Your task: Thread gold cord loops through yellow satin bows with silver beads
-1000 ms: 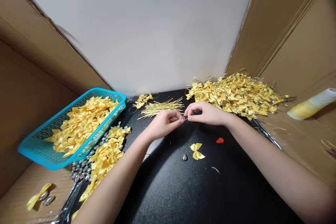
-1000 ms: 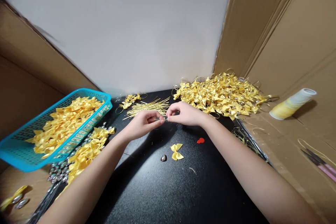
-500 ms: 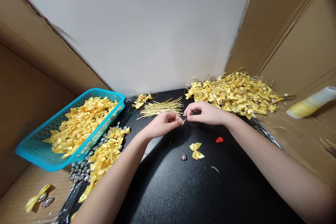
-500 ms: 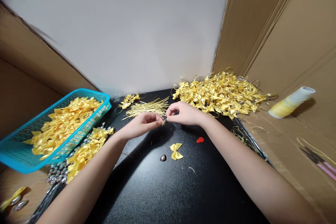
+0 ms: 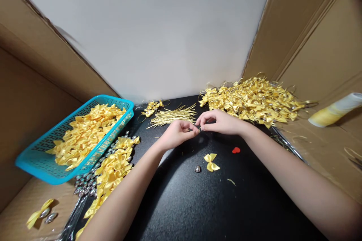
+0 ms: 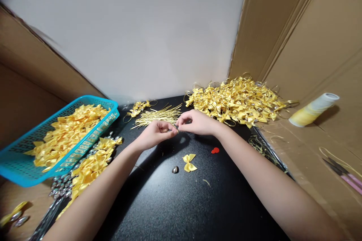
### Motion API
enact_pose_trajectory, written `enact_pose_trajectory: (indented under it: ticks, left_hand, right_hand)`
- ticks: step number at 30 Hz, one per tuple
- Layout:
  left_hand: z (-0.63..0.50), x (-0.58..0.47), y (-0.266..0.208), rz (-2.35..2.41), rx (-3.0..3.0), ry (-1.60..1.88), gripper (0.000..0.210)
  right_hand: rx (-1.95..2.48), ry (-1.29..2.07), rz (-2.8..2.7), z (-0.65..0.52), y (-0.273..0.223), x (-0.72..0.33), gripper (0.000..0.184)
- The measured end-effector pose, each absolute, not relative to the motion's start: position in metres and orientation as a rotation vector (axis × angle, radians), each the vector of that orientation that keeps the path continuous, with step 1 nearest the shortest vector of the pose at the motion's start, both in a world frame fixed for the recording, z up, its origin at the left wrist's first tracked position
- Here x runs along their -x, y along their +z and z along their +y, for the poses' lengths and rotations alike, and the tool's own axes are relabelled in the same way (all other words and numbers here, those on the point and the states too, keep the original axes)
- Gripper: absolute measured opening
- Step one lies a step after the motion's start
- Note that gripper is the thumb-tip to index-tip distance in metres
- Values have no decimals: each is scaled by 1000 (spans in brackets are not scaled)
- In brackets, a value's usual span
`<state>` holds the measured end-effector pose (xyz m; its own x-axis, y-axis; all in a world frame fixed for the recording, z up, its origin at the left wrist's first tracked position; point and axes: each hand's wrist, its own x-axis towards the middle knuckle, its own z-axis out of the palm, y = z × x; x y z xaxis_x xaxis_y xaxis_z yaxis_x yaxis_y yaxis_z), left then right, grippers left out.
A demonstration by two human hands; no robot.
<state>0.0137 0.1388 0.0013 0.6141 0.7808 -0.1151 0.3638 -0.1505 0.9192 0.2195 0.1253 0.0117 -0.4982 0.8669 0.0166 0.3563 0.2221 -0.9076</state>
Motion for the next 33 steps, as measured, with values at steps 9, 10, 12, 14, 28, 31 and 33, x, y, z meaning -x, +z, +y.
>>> enact_pose_trajectory:
  ticks: [9, 10, 12, 14, 28, 31, 33]
  left_hand:
    - [145, -8, -1, 913, -1658, 556, 30]
    - [145, -8, 1, 910, -1651, 555, 30]
    - [145, -8, 3, 896, -1624, 550, 27]
    - [145, -7, 6, 881, -1566, 544, 22]
    - [147, -4, 5, 814, -1604, 572, 26]
    - [148, -4, 5, 847, -1616, 577, 30]
    - [148, -4, 5, 859, -1628, 584, 33]
  right_hand:
    - [1004, 1592, -1635, 125, 5, -212, 9]
    - [994, 1629, -1582, 125, 4, -211, 9]
    - [960, 1718, -1462, 124, 2, -208, 9]
    - [925, 1796, -1349, 123, 1, -206, 8]
    - [965, 1894, -1026, 121, 0, -199, 10]
    - [881, 1956, -940, 120, -1, -199, 10]
    - [838, 1968, -887, 120, -3, -198, 11]
